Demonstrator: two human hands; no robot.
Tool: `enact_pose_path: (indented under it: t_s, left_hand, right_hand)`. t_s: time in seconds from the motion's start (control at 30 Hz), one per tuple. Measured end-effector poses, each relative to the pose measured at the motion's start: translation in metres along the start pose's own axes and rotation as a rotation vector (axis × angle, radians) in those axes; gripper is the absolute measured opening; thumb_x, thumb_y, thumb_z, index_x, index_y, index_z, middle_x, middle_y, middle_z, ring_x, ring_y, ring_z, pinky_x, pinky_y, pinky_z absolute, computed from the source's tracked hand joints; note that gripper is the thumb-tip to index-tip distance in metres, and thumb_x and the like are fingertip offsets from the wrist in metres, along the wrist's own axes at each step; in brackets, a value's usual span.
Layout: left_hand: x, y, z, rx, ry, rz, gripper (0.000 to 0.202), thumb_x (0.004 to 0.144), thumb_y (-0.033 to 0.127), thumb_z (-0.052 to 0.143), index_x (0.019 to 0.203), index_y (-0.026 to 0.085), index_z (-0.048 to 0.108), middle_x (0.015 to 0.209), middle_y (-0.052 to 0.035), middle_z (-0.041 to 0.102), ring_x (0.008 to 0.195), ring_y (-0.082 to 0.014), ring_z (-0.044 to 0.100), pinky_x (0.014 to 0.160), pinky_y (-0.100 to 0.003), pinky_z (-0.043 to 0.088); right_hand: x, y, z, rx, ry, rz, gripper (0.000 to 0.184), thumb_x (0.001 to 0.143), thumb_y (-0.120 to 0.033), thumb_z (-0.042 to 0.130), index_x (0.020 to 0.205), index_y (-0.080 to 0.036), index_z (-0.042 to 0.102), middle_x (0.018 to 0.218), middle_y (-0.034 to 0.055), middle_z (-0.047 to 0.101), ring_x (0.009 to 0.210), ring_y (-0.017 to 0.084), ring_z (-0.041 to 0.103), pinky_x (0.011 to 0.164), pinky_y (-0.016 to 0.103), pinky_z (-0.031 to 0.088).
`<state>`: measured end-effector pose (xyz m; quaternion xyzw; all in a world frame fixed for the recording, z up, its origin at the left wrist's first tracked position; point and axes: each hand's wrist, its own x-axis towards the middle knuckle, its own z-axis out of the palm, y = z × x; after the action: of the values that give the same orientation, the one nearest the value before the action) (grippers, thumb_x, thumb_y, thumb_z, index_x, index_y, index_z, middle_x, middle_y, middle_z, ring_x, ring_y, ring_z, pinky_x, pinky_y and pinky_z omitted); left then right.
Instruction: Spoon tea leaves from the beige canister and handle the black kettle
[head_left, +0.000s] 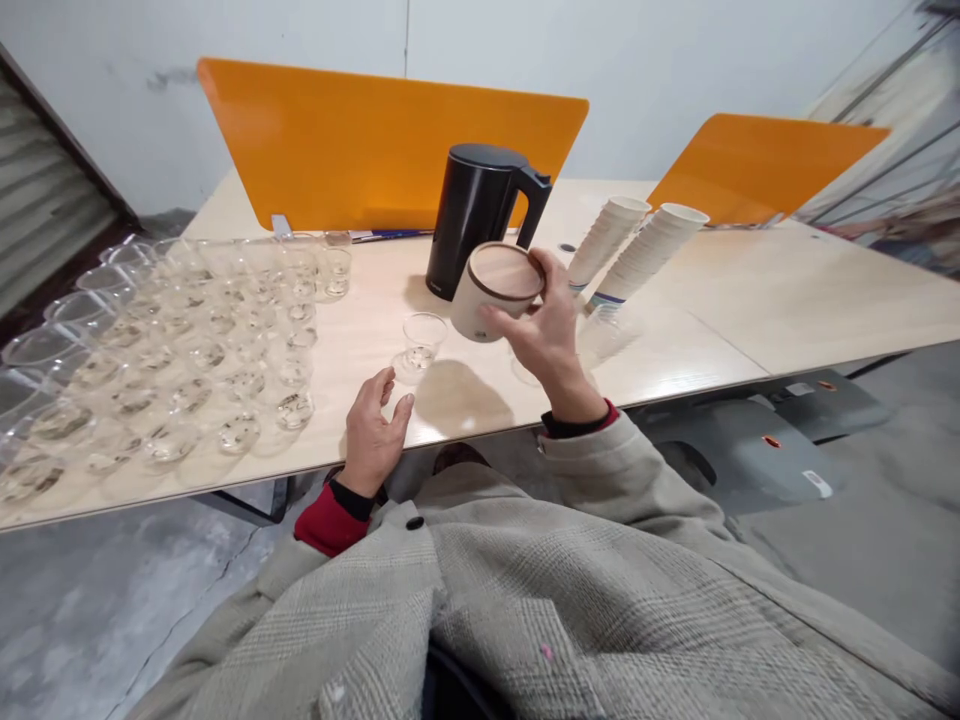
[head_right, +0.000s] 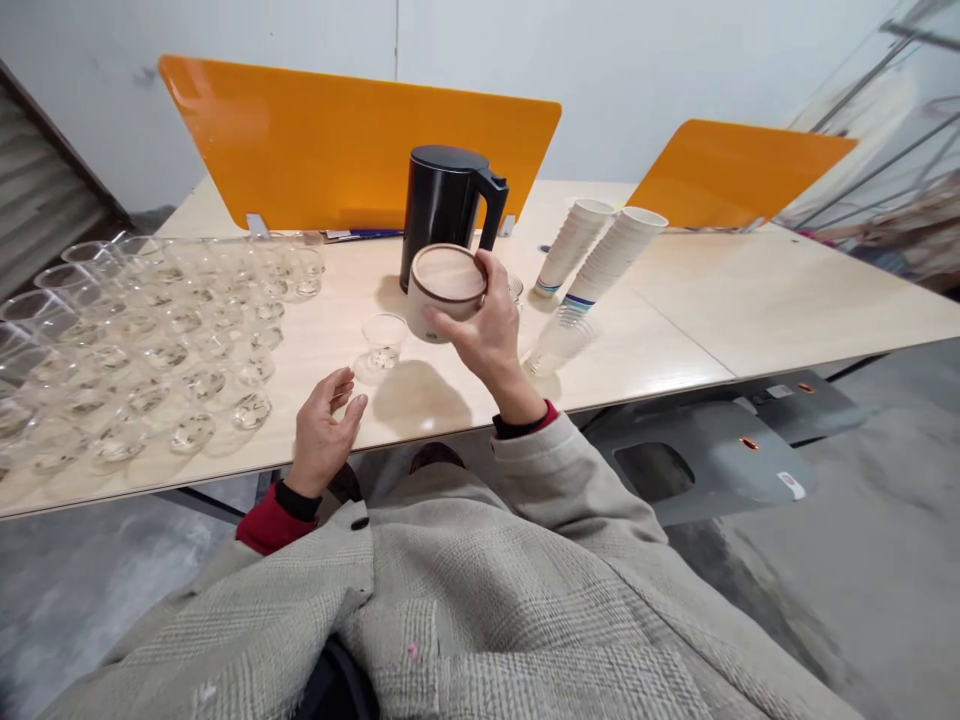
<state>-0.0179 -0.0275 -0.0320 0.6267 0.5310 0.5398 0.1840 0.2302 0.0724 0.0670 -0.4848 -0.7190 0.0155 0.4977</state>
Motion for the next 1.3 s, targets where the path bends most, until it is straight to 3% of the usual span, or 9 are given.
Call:
enact_pose_path:
  t_s: [0.1,0.27,0.47,0.63,0.8,1.0,1.13,1.23,1.3]
  left_hand:
    - [-0.001,-0.001,0.000,0.028,-0.007,0.018,0.045,0.097,0.040,0.064,0.136,0.018,0.063,0.131,-0.0145,0.074,0.115,-0.0242,0.075,0.104,-0.045,0.064]
    - [-0.001,0.001,-0.001,0.059,-0.029,0.027,0.042,0.098,0.037,0.063,0.135,0.019,0.063,0.131,-0.0141,0.074,0.116,-0.0252,0.075,0.105,-0.046,0.063]
    - [-0.001,0.004,-0.001,0.071,-0.042,0.035,0.037,0.099,0.036,0.062,0.133,0.021,0.064,0.128,-0.0130,0.075,0.117,-0.0259,0.074,0.105,-0.046,0.063]
    - [-0.001,0.005,-0.001,0.063,-0.038,0.045,0.035,0.100,0.034,0.063,0.132,0.020,0.065,0.127,-0.0132,0.076,0.117,-0.0267,0.074,0.105,-0.048,0.062]
    - [-0.002,0.007,-0.002,0.073,-0.052,0.056,0.034,0.101,0.032,0.062,0.132,0.019,0.065,0.126,-0.0128,0.076,0.117,-0.0260,0.074,0.105,-0.046,0.062]
    - [-0.002,0.007,-0.002,0.077,-0.059,0.061,0.034,0.101,0.032,0.063,0.132,0.020,0.065,0.125,-0.0127,0.076,0.117,-0.0263,0.074,0.105,-0.047,0.063]
    - [-0.001,0.006,-0.002,0.080,-0.062,0.053,0.034,0.101,0.033,0.063,0.132,0.020,0.065,0.126,-0.0128,0.076,0.117,-0.0265,0.074,0.106,-0.047,0.062]
    - [-0.002,0.006,-0.002,0.079,-0.065,0.049,0.035,0.101,0.034,0.063,0.132,0.019,0.065,0.126,-0.0133,0.076,0.117,-0.0270,0.074,0.106,-0.048,0.062]
    - [-0.002,0.006,-0.002,0.080,-0.063,0.044,0.035,0.101,0.034,0.063,0.132,0.019,0.065,0.126,-0.0136,0.076,0.117,-0.0271,0.074,0.106,-0.048,0.062]
  right_hand:
    - [0.034,0.003,0.028,-0.010,-0.011,-0.030,0.093,0.088,-0.057,0.072,0.163,-0.019,0.033,0.160,0.0213,0.049,0.149,0.043,0.049,0.118,0.069,0.046]
    - [0.068,0.007,0.080,0.096,-0.071,0.082,0.091,0.083,-0.051,0.076,0.159,-0.020,0.038,0.157,0.0187,0.054,0.146,0.038,0.054,0.123,0.063,0.044]
    - [0.081,0.018,0.126,0.220,-0.148,0.236,0.093,0.071,-0.039,0.083,0.151,-0.013,0.045,0.154,0.0196,0.061,0.142,0.032,0.060,0.125,0.050,0.045]
    - [0.079,0.029,0.151,0.299,-0.233,0.274,0.098,0.066,-0.040,0.087,0.150,-0.010,0.046,0.151,0.0206,0.063,0.140,0.032,0.061,0.124,0.047,0.046]
    - [0.077,0.043,0.164,0.389,-0.309,0.231,0.106,0.061,-0.042,0.090,0.152,-0.007,0.047,0.153,0.0224,0.060,0.145,0.035,0.057,0.129,0.043,0.041]
    - [0.078,0.060,0.170,0.448,-0.372,0.166,0.108,0.064,-0.049,0.090,0.157,-0.017,0.046,0.161,0.0168,0.053,0.152,0.034,0.050,0.133,0.045,0.035]
    - [0.079,0.063,0.171,0.493,-0.377,0.174,0.119,0.062,-0.051,0.091,0.162,-0.010,0.040,0.166,0.0211,0.047,0.156,0.035,0.045,0.135,0.044,0.030]
    - [0.078,0.062,0.166,0.554,-0.388,0.212,0.133,0.058,-0.061,0.092,0.165,-0.010,0.033,0.169,0.0240,0.042,0.158,0.037,0.043,0.134,0.048,0.032]
    - [0.076,0.060,0.156,0.556,-0.358,0.242,0.130,0.060,-0.068,0.090,0.164,-0.013,0.036,0.167,0.0244,0.046,0.155,0.040,0.047,0.130,0.054,0.039]
